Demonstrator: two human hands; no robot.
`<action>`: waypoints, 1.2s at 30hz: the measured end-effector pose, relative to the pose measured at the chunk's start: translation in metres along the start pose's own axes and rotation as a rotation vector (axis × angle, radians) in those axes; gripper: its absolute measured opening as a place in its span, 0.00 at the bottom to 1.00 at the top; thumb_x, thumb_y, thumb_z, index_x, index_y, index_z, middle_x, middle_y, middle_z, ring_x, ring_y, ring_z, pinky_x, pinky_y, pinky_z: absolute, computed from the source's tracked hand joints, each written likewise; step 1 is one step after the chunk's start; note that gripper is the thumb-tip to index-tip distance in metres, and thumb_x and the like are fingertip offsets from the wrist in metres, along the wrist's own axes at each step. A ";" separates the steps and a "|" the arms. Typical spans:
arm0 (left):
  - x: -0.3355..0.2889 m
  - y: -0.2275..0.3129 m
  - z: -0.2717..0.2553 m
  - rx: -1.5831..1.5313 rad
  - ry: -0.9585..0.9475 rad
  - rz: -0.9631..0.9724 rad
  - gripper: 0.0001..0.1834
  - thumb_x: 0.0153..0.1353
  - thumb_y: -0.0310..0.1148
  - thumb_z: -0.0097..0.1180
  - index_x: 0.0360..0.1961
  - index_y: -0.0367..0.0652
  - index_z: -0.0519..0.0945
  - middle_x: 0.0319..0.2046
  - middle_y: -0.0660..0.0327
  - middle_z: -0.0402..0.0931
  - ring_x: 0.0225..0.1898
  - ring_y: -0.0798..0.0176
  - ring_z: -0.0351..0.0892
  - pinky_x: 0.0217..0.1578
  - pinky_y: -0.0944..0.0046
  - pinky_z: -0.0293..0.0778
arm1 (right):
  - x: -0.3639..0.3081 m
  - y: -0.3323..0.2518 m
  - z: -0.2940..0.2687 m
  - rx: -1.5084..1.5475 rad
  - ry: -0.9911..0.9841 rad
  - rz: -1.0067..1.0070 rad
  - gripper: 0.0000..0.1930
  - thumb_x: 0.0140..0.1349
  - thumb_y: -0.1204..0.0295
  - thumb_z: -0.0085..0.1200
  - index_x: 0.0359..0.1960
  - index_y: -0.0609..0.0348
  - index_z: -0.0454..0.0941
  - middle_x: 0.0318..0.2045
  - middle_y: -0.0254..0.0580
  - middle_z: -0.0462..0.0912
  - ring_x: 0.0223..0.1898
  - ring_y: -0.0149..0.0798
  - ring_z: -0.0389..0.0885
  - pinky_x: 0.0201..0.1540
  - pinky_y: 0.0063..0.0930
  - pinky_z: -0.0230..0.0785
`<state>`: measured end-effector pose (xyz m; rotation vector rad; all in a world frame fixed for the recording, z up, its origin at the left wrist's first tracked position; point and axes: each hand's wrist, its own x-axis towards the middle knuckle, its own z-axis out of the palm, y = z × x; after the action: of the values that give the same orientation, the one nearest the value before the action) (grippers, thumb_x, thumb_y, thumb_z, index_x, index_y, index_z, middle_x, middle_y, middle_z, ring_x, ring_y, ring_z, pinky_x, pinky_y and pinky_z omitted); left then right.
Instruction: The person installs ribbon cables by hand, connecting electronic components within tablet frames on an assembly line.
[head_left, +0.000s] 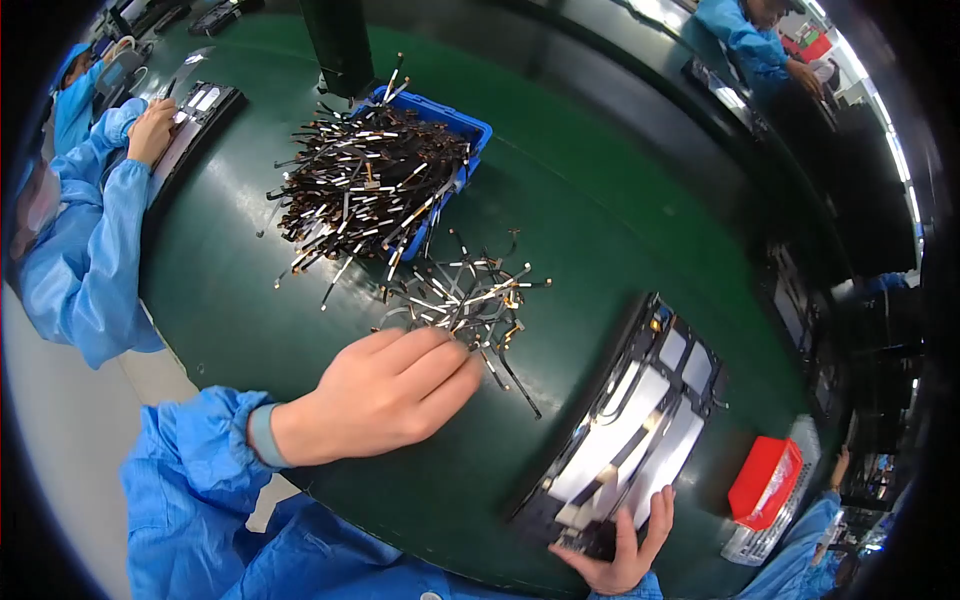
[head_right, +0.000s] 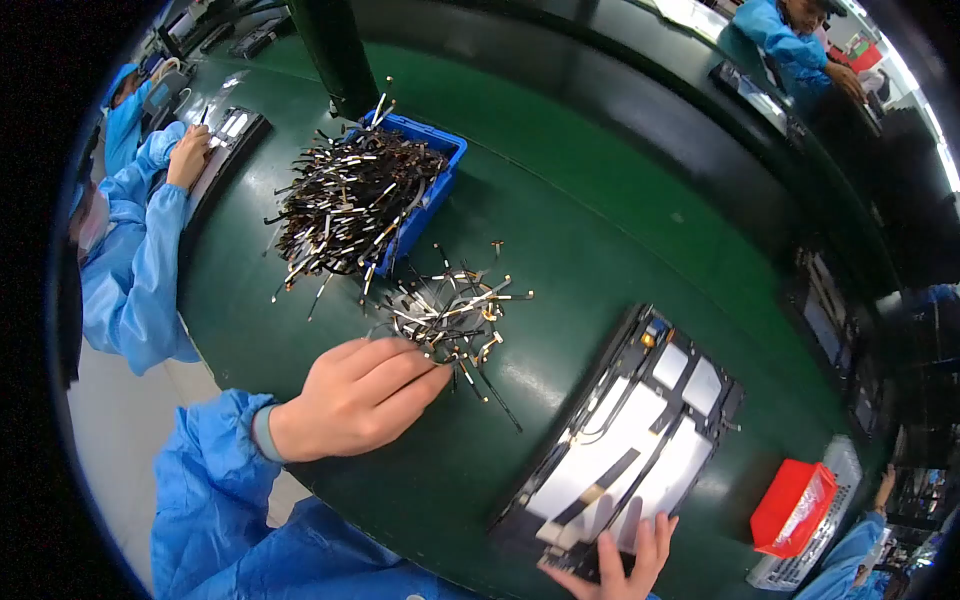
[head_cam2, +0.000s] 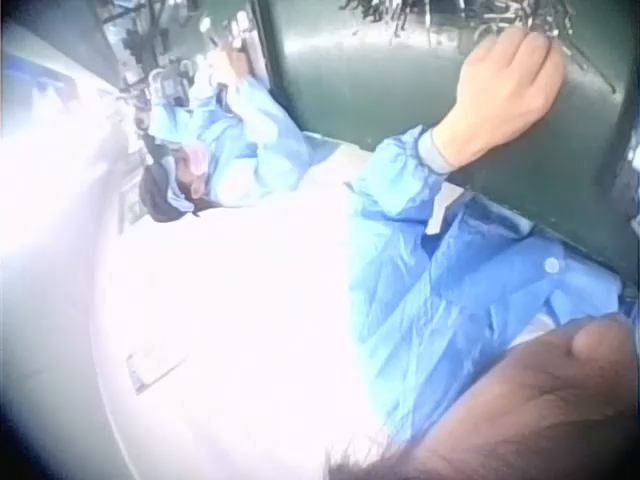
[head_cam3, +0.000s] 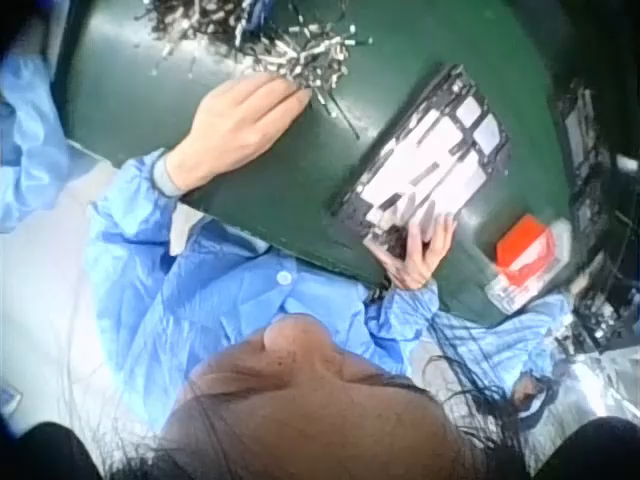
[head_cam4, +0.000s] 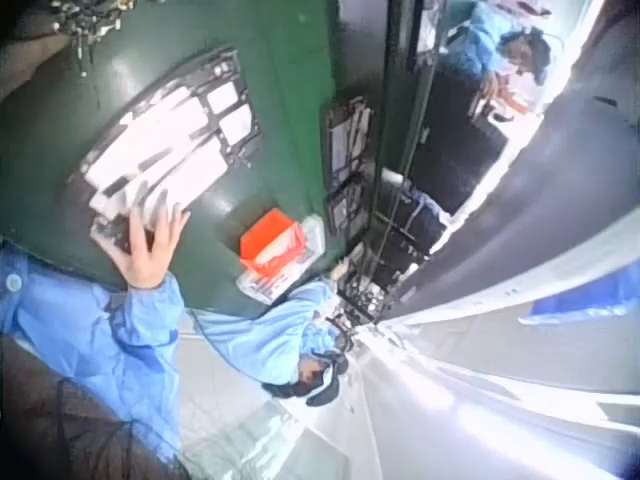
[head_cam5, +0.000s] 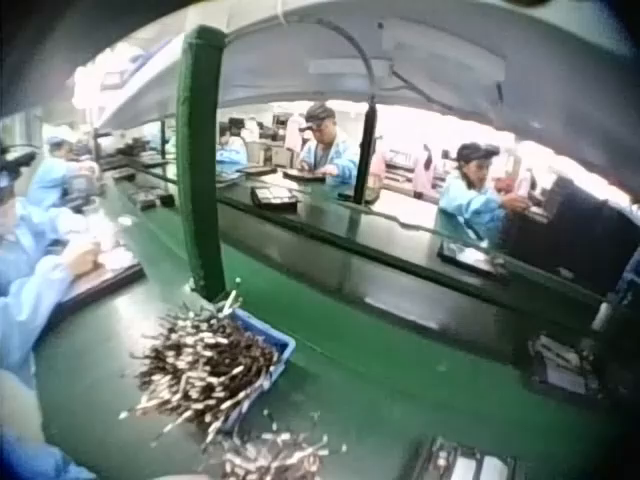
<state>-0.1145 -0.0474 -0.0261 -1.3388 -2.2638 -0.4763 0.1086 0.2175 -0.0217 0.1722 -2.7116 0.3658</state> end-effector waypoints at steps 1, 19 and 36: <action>0.009 -0.001 0.003 0.031 -0.006 0.018 0.13 0.46 0.29 0.56 0.35 0.38 0.79 0.33 0.63 0.73 0.35 0.66 0.74 0.27 0.71 0.68 | 0.001 0.013 0.002 0.006 -0.061 0.020 0.48 0.37 0.49 0.74 0.62 0.52 0.67 0.62 0.58 0.63 0.64 0.60 0.63 0.63 0.52 0.58; 0.034 -0.014 0.027 -0.002 -0.018 0.045 0.09 0.47 0.28 0.57 0.31 0.42 0.77 0.37 0.61 0.75 0.44 0.61 0.73 0.39 0.64 0.68 | 0.247 0.132 0.087 0.144 0.095 0.013 0.41 0.46 0.60 0.71 0.62 0.57 0.67 0.63 0.51 0.64 0.64 0.54 0.60 0.65 0.44 0.59; 0.093 0.038 0.020 -1.355 -0.267 -0.635 0.08 0.59 0.29 0.58 0.31 0.34 0.77 0.26 0.59 0.81 0.30 0.70 0.80 0.32 0.67 0.77 | 0.124 -0.002 0.010 0.151 0.157 -0.053 0.15 0.49 0.75 0.67 0.41 0.62 0.82 0.33 0.40 0.78 0.32 0.39 0.77 0.33 0.30 0.73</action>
<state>-0.1240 0.0481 0.0111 -1.0802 -2.5469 -2.4725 -0.0080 0.2042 0.0200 0.2459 -2.5201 0.5457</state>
